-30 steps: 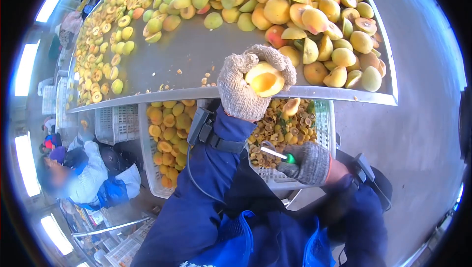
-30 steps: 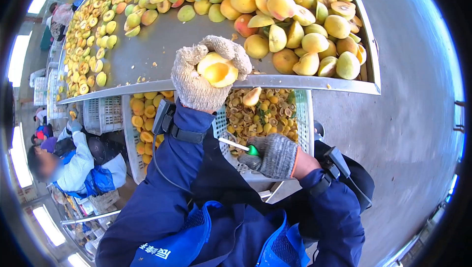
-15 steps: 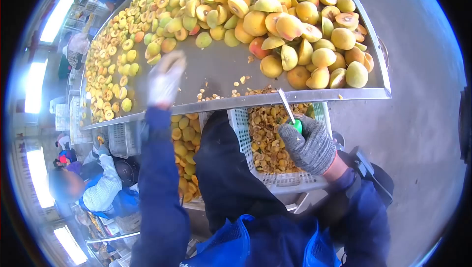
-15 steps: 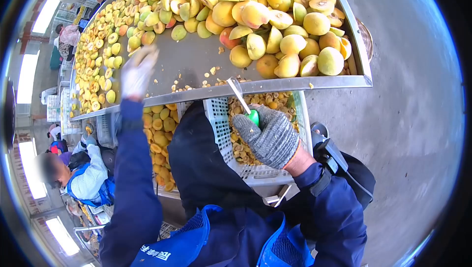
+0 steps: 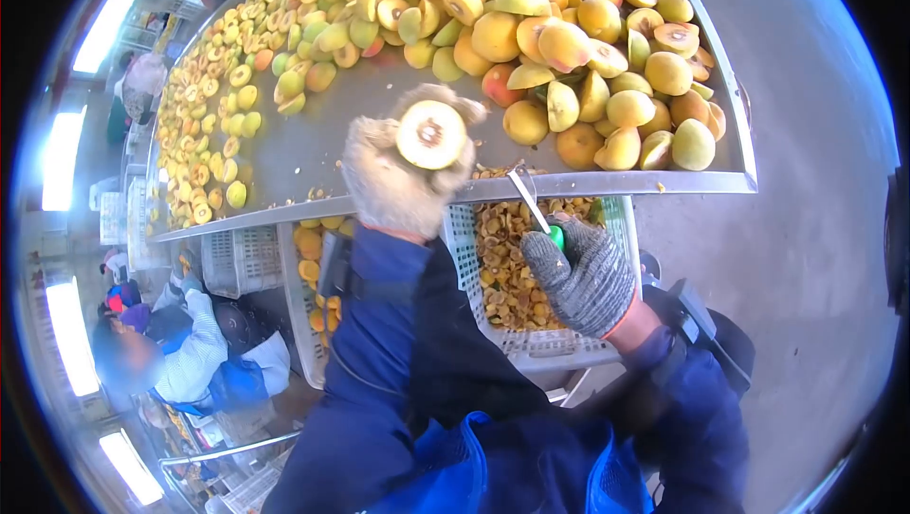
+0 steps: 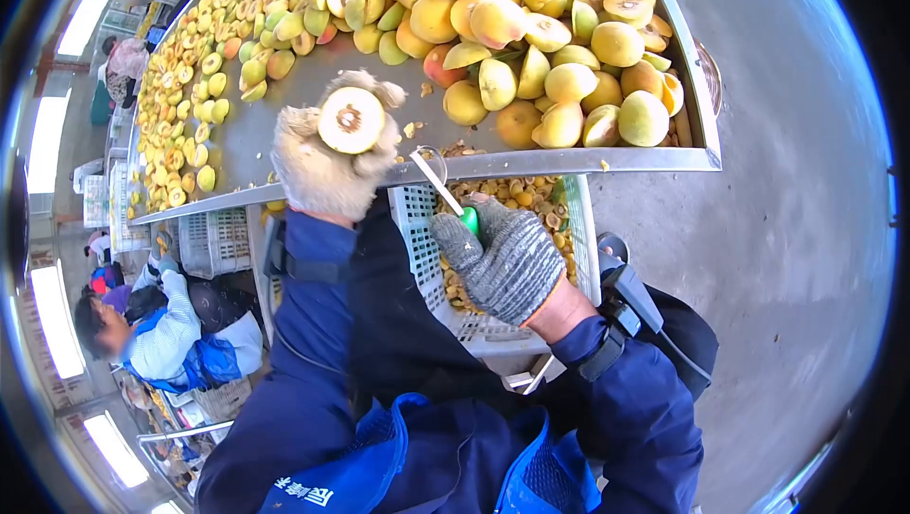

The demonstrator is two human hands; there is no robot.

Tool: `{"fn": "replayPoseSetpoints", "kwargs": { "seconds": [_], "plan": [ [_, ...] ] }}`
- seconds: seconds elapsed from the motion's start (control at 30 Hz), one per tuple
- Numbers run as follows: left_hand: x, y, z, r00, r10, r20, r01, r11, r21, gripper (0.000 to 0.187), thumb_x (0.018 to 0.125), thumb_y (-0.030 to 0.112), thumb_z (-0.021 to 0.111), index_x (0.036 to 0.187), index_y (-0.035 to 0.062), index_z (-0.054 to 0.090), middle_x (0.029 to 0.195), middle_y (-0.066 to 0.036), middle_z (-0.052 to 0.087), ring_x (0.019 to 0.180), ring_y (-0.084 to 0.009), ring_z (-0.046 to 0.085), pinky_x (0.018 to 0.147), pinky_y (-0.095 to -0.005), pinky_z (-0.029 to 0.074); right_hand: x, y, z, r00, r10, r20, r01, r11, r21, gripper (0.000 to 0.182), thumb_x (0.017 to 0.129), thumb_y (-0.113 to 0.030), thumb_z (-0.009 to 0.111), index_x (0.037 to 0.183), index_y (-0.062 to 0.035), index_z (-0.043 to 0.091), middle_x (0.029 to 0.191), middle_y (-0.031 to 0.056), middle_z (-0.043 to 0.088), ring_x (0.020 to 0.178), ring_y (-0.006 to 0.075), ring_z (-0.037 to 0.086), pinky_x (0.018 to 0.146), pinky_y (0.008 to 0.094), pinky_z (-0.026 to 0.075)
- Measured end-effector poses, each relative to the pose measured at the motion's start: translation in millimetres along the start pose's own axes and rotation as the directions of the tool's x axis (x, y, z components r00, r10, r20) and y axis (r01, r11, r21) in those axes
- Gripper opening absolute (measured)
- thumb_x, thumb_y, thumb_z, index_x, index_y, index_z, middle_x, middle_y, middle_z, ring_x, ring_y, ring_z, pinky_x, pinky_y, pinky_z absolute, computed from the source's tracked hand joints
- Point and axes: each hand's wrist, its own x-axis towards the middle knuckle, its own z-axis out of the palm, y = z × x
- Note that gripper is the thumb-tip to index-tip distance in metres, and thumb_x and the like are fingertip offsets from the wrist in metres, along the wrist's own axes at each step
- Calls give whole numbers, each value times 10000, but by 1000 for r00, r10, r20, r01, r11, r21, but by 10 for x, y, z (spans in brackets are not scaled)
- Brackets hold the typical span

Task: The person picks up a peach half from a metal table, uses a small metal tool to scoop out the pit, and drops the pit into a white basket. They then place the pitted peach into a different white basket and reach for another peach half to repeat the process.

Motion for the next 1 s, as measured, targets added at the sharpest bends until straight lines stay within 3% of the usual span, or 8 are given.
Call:
{"fn": "replayPoseSetpoints", "kwargs": {
  "seconds": [0.07,0.4,0.47,0.57,0.9,0.93,0.97,1.0],
  "plan": [
    [-34,-232,7,998,-65,21,66,996,-56,525,911,432,371,1082,-3,609,956,-228,657,732,-250,622,562,-310,518,-4,-27,37,988,-143,-54,135,983,-125,335,961,-350,614,967,-19,665,702,193,610,640,384,609,576,457,468],
    [-44,-615,31,997,-57,-53,54,997,-57,576,874,409,392,1113,-69,607,1011,-258,666,827,-325,655,741,-383,555,38,135,192,981,-113,-159,55,942,-330,406,926,-386,647,870,14,607,608,206,591,576,402,613,526,489,478],
    [-54,-637,0,998,-52,-33,49,997,-67,560,879,399,402,1110,-67,608,983,-245,674,850,-325,661,777,-390,561,59,107,198,976,-138,-166,47,887,-460,341,891,-262,709,967,62,633,674,212,619,599,398,619,554,468,487],
    [-110,-660,-15,997,6,-76,6,989,148,580,872,434,435,1102,-67,616,998,-239,680,850,-363,672,761,-464,597,110,125,222,969,-169,-178,48,843,-536,336,882,-285,716,948,35,641,661,200,616,584,397,619,522,469,484],
    [-129,-752,-331,999,28,26,-33,979,201,411,972,307,437,1075,-34,641,963,-168,692,867,-253,665,807,-347,541,132,148,180,997,-60,-56,18,822,-569,340,894,-342,697,874,-10,630,626,203,592,582,401,617,523,471,486],
    [-175,-713,-272,973,218,76,-219,767,604,390,973,296,444,1066,-24,647,965,-158,693,872,-240,666,813,-342,536,124,147,197,997,-45,-61,6,847,-531,346,893,-344,699,874,-6,628,631,207,595,588,401,616,531,468,486],
    [-205,-683,-216,910,359,206,-341,368,865,370,974,285,451,1057,-13,653,967,-148,694,877,-226,667,819,-337,531,128,143,211,997,-32,-67,-5,870,-493,352,892,-346,702,873,-3,627,637,210,597,595,401,616,538,465,486],
    [-225,-673,-178,909,360,211,-346,367,864,370,974,285,451,1057,-13,653,967,-148,694,877,-226,667,819,-337,531,134,145,216,997,-21,-73,-14,891,-455,358,892,-348,704,873,1,625,642,214,599,602,400,616,546,462,486]
  ]
}}
